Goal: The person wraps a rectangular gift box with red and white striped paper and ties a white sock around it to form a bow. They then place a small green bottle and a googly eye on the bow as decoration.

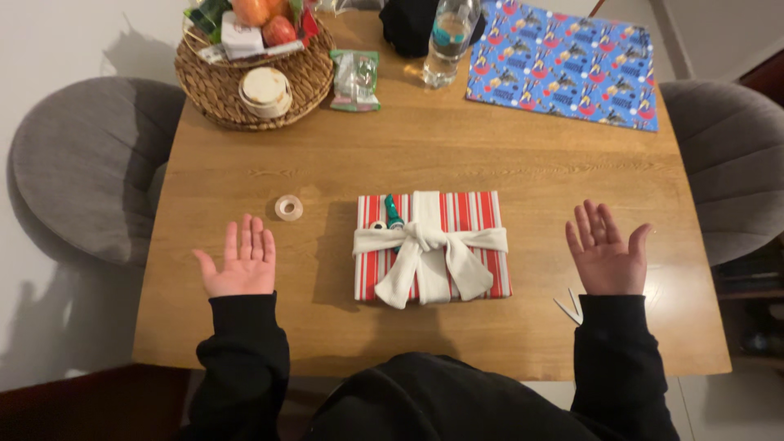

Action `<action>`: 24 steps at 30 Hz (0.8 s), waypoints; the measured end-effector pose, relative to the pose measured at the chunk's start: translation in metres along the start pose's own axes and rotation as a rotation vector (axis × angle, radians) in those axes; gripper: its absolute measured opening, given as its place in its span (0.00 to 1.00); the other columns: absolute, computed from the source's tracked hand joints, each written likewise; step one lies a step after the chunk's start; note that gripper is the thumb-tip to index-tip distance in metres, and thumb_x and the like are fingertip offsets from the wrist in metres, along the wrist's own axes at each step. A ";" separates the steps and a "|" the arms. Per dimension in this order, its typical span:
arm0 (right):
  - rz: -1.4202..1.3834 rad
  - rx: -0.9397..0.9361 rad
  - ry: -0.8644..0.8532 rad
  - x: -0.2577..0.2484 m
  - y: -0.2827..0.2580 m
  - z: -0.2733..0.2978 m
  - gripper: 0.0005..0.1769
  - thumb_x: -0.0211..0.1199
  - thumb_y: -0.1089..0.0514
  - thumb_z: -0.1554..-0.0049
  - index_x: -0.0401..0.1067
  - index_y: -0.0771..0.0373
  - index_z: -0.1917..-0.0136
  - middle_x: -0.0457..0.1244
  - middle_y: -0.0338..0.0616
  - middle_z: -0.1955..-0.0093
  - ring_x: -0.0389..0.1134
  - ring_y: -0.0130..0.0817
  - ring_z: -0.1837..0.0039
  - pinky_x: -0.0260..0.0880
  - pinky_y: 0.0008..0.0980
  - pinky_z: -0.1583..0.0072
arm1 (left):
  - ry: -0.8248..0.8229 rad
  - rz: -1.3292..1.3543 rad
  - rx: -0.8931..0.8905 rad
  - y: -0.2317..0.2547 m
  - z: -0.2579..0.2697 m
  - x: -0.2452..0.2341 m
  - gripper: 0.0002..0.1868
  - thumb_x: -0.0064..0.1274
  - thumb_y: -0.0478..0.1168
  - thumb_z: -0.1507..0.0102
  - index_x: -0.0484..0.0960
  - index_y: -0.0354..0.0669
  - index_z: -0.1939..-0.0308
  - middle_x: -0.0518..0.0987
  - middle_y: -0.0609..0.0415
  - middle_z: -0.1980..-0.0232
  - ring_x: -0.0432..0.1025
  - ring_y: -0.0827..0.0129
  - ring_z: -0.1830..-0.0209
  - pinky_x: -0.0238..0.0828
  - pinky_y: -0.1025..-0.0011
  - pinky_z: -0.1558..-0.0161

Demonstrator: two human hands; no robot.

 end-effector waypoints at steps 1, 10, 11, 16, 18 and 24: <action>-0.091 0.011 -0.031 0.003 0.000 0.001 0.48 0.48 0.29 0.34 0.50 0.68 0.18 0.48 0.53 0.14 0.47 0.46 0.12 0.45 0.49 0.19 | -0.022 0.006 -0.009 -0.002 0.003 0.004 0.48 0.36 0.70 0.32 0.54 0.39 0.20 0.58 0.42 0.17 0.53 0.54 0.16 0.52 0.55 0.20; -0.554 0.166 -0.101 0.008 0.032 0.015 0.50 0.49 0.31 0.33 0.43 0.70 0.15 0.44 0.58 0.12 0.43 0.52 0.12 0.41 0.54 0.19 | -0.046 -0.012 -0.179 -0.038 0.032 0.001 0.50 0.29 0.73 0.34 0.49 0.40 0.20 0.56 0.45 0.17 0.50 0.55 0.17 0.49 0.50 0.23; -0.539 0.170 -0.104 0.009 0.035 0.017 0.50 0.48 0.31 0.33 0.43 0.70 0.15 0.44 0.58 0.12 0.43 0.52 0.12 0.41 0.54 0.19 | -0.046 -0.014 -0.188 -0.041 0.034 0.002 0.50 0.29 0.73 0.34 0.49 0.41 0.20 0.56 0.45 0.17 0.50 0.55 0.17 0.49 0.50 0.23; -0.549 0.198 -0.101 0.014 0.041 0.023 0.49 0.47 0.31 0.33 0.43 0.70 0.16 0.44 0.58 0.13 0.43 0.52 0.13 0.42 0.54 0.20 | -0.004 -0.003 -0.225 -0.051 0.045 0.010 0.47 0.34 0.70 0.33 0.53 0.42 0.21 0.58 0.45 0.18 0.53 0.55 0.18 0.52 0.50 0.24; -0.527 0.191 -0.093 0.013 0.040 0.025 0.49 0.47 0.31 0.33 0.43 0.69 0.16 0.44 0.57 0.13 0.44 0.52 0.13 0.42 0.53 0.20 | 0.002 -0.010 -0.213 -0.052 0.048 0.012 0.47 0.35 0.70 0.33 0.54 0.42 0.21 0.59 0.46 0.19 0.54 0.56 0.18 0.53 0.51 0.24; -0.409 0.165 -0.071 -0.004 0.040 0.028 0.49 0.45 0.30 0.33 0.44 0.68 0.16 0.45 0.55 0.13 0.44 0.51 0.13 0.43 0.53 0.20 | 0.035 -0.136 -0.188 -0.042 0.039 -0.016 0.46 0.36 0.69 0.33 0.56 0.41 0.22 0.62 0.46 0.20 0.56 0.57 0.19 0.54 0.52 0.25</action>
Point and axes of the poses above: each hand's wrist, its own z-axis away from the middle knuckle, its own x-axis out of the palm, y = z × x, the point moved 2 cm from there along -z, towards the middle knuckle
